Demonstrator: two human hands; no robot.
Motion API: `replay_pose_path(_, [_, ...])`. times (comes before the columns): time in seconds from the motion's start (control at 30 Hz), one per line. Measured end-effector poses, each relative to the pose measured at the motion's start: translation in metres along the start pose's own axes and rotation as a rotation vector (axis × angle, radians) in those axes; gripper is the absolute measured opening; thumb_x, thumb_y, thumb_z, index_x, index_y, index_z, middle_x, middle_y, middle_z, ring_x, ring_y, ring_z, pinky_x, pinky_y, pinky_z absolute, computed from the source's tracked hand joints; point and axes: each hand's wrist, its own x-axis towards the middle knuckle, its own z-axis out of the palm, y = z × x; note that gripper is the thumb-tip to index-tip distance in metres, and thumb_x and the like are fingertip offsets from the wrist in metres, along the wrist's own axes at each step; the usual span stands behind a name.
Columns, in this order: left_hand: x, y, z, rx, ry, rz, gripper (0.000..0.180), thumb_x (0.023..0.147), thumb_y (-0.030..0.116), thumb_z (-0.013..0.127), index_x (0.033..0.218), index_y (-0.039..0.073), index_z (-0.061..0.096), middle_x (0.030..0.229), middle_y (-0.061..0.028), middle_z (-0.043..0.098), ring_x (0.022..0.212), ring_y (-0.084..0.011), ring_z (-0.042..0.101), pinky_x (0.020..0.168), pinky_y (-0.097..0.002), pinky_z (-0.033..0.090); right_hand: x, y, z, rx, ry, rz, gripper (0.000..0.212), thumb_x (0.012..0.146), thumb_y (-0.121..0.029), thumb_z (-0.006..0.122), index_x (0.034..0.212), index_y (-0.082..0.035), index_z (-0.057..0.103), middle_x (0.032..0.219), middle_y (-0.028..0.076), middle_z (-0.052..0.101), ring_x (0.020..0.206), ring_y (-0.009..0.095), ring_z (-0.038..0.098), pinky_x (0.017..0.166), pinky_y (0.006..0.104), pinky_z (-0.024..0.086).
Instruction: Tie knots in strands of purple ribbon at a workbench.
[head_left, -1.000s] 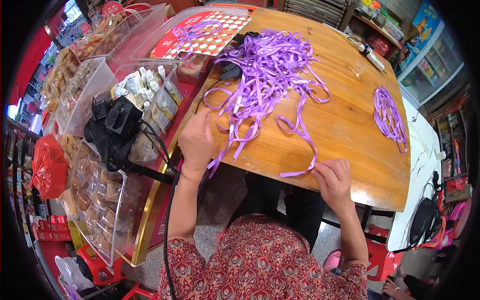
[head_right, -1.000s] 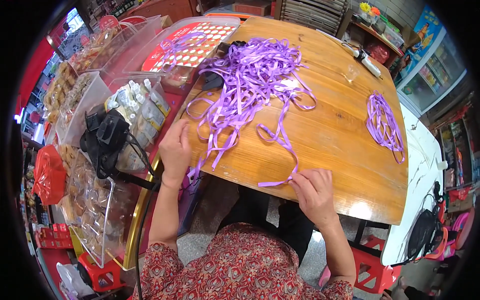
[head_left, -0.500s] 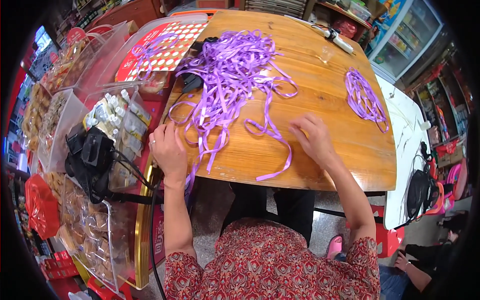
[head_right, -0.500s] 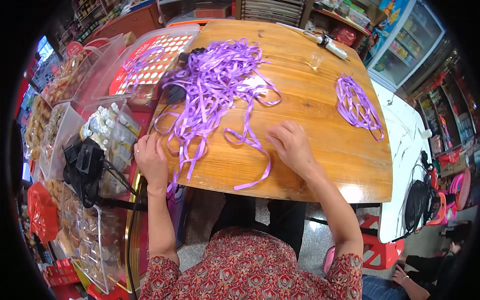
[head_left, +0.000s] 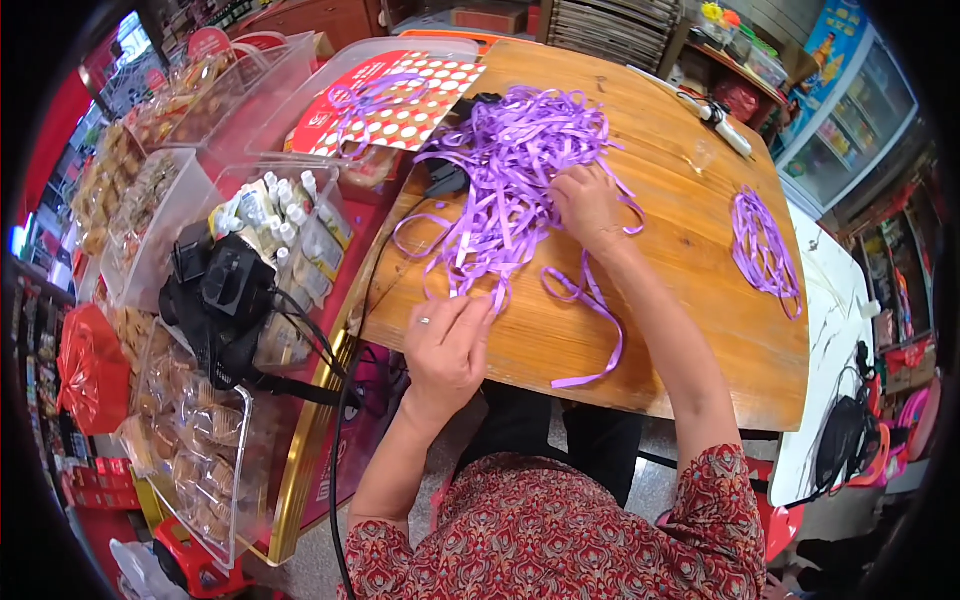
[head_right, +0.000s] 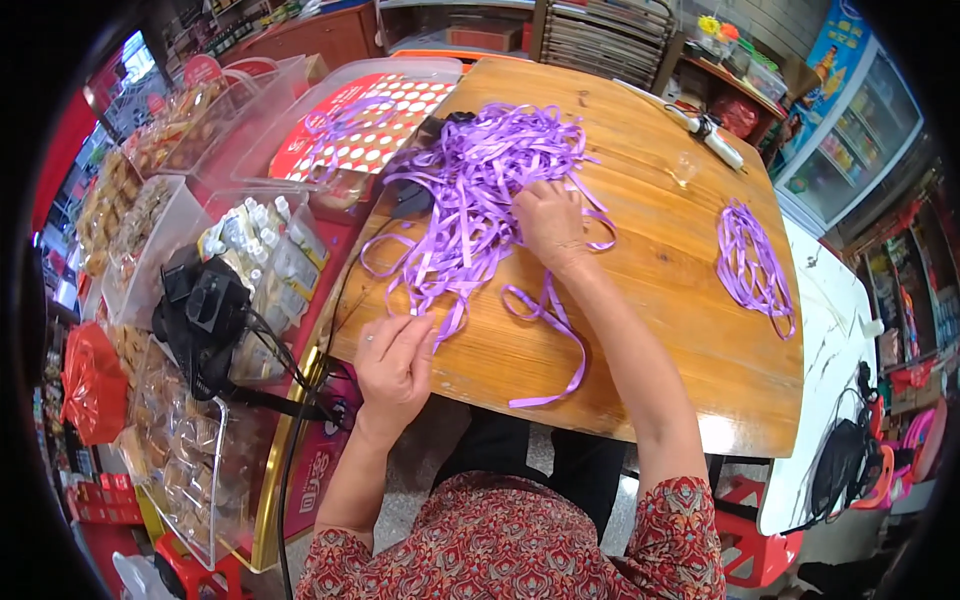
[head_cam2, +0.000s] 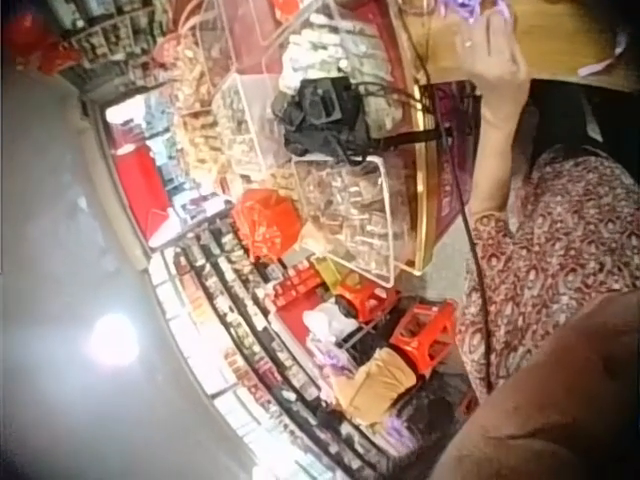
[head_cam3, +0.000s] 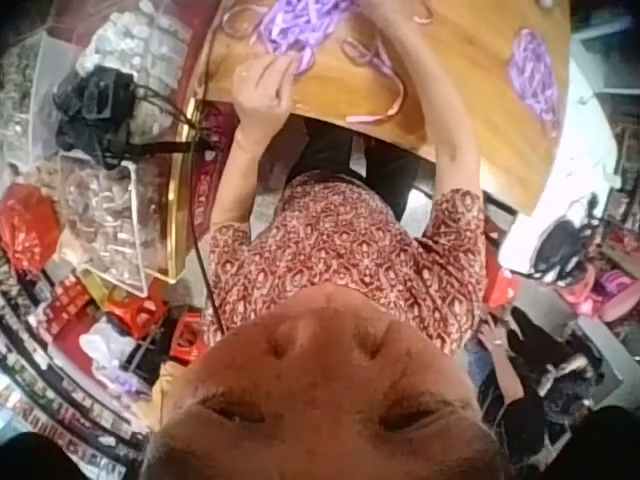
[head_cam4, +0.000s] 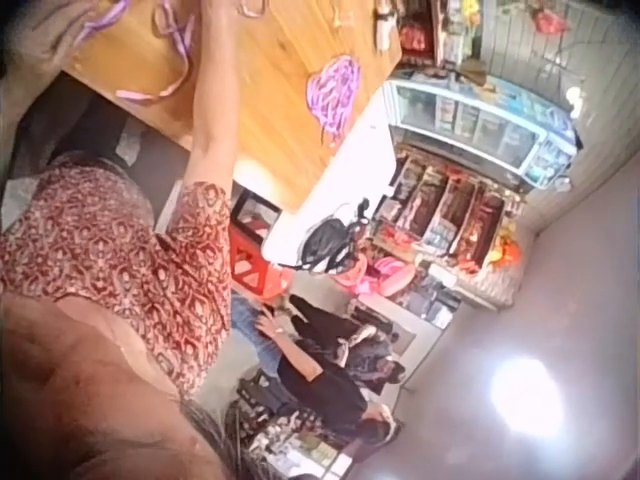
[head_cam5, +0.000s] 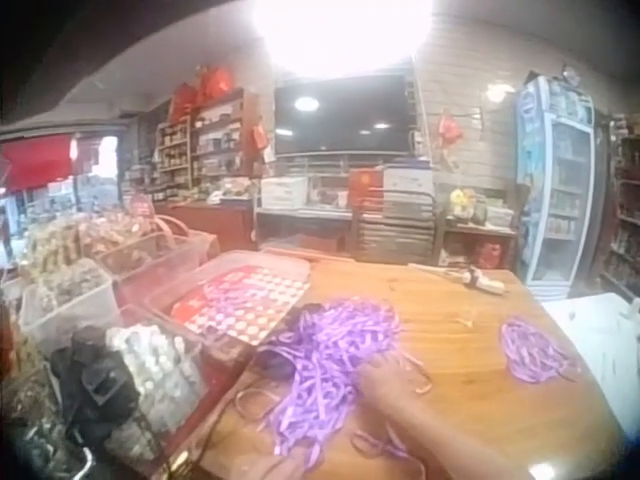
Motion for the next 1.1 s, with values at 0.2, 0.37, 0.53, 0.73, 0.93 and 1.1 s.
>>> replay_pose_path(0.2, [0.01,0.009,0.016,-0.194,-0.014,0.001,0.018,0.076,0.0,0.069,0.094,0.001,0.065,0.084,-0.0112,0.061,0.072,-0.0275,0.058,0.065,-0.037,0.045,0.012,0.006,-0.038,0.051,0.059,0.044,0.009,0.081,-0.014,0.066,0.083,-0.005,0.064,0.08,0.011,0.064,0.07,0.026,0.062,0.062,0.0382,0.048])
replay_pose_path(0.37, [0.023,0.028,0.018,-0.393,0.015,-0.052,0.023,0.081,-0.001,0.066,0.104,-0.001,0.063,0.087,-0.0129,0.061,0.077,-0.0273,0.061,0.07,-0.0345,0.047,0.001,-0.014,-0.106,1.06,-0.14,0.576,0.016,0.092,-0.017,0.059,0.088,-0.002,0.063,0.08,0.004,0.065,0.07,0.01,0.058,0.063,0.0244,0.046])
replay_pose_path(0.53, [0.047,0.053,0.037,-0.684,-0.053,-0.182,0.036,0.09,0.003,0.059,0.125,-0.003,0.051,0.104,-0.0133,0.061,0.096,-0.0217,0.061,0.086,-0.0301,0.046,-0.048,-0.011,-0.188,1.073,-0.273,0.542,0.015,0.094,-0.015,0.058,0.093,-0.001,0.064,0.081,0.0,0.062,0.075,0.006,0.055,0.067,0.0205,0.044])
replay_pose_path(0.73, [0.071,0.105,0.084,-1.342,-0.543,-0.334,0.038,0.096,0.017,0.054,0.127,-0.004,0.047,0.11,-0.0085,0.06,0.102,-0.0152,0.057,0.09,-0.0262,0.043,-0.092,-0.017,-0.242,1.143,-0.202,0.535,0.013,0.091,-0.01,0.062,0.098,0.0,0.065,0.082,-0.002,0.06,0.077,0.005,0.054,0.068,0.0197,0.044])
replay_pose_path(0.93, [0.062,0.127,0.088,-1.298,-0.556,-0.647,0.02,0.093,0.022,0.061,0.092,0.002,0.065,0.063,0.0067,0.048,0.055,-0.002,0.036,0.048,-0.0189,0.026,-0.138,0.007,-0.278,0.907,-0.085,0.578,0.016,0.089,-0.01,0.065,0.1,0.0,0.069,0.084,-0.002,0.065,0.074,0.005,0.056,0.065,0.0204,0.046])
replay_pose_path(1.1, [0.065,0.108,0.078,-1.332,-0.385,-0.74,0.023,0.094,0.022,0.059,0.084,0.002,0.062,0.057,0.007,0.041,0.048,-0.0021,0.031,0.044,-0.0206,0.024,-0.184,0.033,-0.293,0.93,-0.042,0.707,0.019,0.089,-0.01,0.064,0.103,0.001,0.068,0.088,0.003,0.068,0.076,0.005,0.057,0.064,0.0184,0.044])
